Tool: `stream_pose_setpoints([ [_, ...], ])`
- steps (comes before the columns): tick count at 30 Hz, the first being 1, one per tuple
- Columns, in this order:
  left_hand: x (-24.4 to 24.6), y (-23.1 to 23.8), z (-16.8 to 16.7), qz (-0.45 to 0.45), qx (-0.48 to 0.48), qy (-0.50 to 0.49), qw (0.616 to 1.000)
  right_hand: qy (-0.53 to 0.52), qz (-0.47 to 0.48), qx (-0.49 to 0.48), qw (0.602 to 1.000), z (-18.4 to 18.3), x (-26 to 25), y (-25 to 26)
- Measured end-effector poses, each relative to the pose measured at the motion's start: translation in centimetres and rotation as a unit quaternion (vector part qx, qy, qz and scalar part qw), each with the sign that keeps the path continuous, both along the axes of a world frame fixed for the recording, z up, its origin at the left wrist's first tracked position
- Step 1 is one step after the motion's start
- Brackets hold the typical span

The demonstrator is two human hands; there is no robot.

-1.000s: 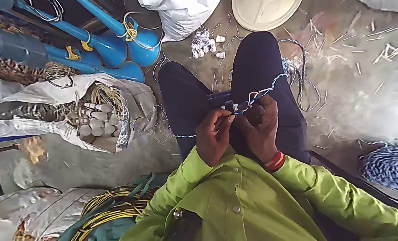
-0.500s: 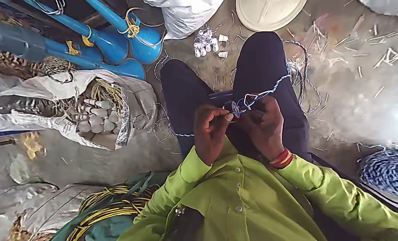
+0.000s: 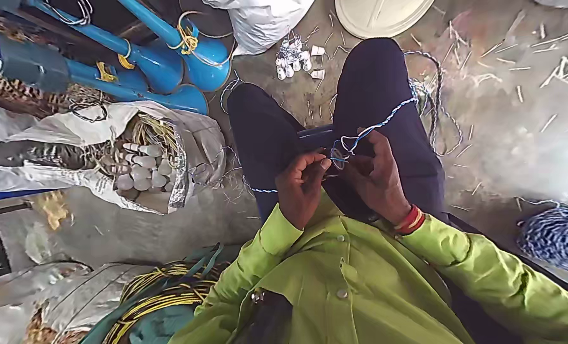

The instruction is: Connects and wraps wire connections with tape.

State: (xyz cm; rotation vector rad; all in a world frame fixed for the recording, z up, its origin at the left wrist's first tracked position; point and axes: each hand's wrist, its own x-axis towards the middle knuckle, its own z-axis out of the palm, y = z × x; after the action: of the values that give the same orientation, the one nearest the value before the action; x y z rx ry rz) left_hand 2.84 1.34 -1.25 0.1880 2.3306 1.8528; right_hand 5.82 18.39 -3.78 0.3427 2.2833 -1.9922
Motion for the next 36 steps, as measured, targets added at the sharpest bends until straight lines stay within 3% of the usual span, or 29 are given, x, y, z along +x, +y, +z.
stream_pose_setpoints([
  [8, 0.0, -0.4, 0.1, 0.003, 0.073, -0.136, 0.988, 0.0, 0.046, 0.003, 0.999, -0.3, 0.1, 1.1],
  [14, -0.8, -0.8, 1.1, 0.03, 0.116, -0.269, 0.956, -0.071, 0.032, -0.053, 0.996, 0.4, 0.1, 0.9],
  [17, -0.4, -0.6, 1.0, 0.036, 0.131, -0.257, 0.957, -0.12, 0.007, -0.11, 0.987, 1.0, 0.2, 0.8],
  [21, 0.0, -0.3, 0.8, 0.035, 0.128, -0.216, 0.967, -0.103, -0.007, -0.129, 0.986, 1.0, 0.3, 0.8],
  [26, -0.3, -0.1, 0.8, 0.051, 0.163, -0.249, 0.953, 0.03, 0.04, 0.006, 0.999, -0.2, 0.6, 0.5],
  [30, -0.9, -1.5, 0.2, 0.055, 0.157, -0.331, 0.929, -0.011, 0.089, 0.122, 0.988, 0.4, -0.1, 1.5],
  [33, -1.3, -1.8, 0.2, 0.056, 0.162, -0.31, 0.935, -0.034, 0.066, 0.198, 0.977, 1.9, -0.5, 2.8],
  [36, -1.9, -1.7, 0.9, 0.063, 0.141, -0.284, 0.946, 0.137, 0.052, 0.248, 0.957, 2.0, 0.1, 4.0],
])
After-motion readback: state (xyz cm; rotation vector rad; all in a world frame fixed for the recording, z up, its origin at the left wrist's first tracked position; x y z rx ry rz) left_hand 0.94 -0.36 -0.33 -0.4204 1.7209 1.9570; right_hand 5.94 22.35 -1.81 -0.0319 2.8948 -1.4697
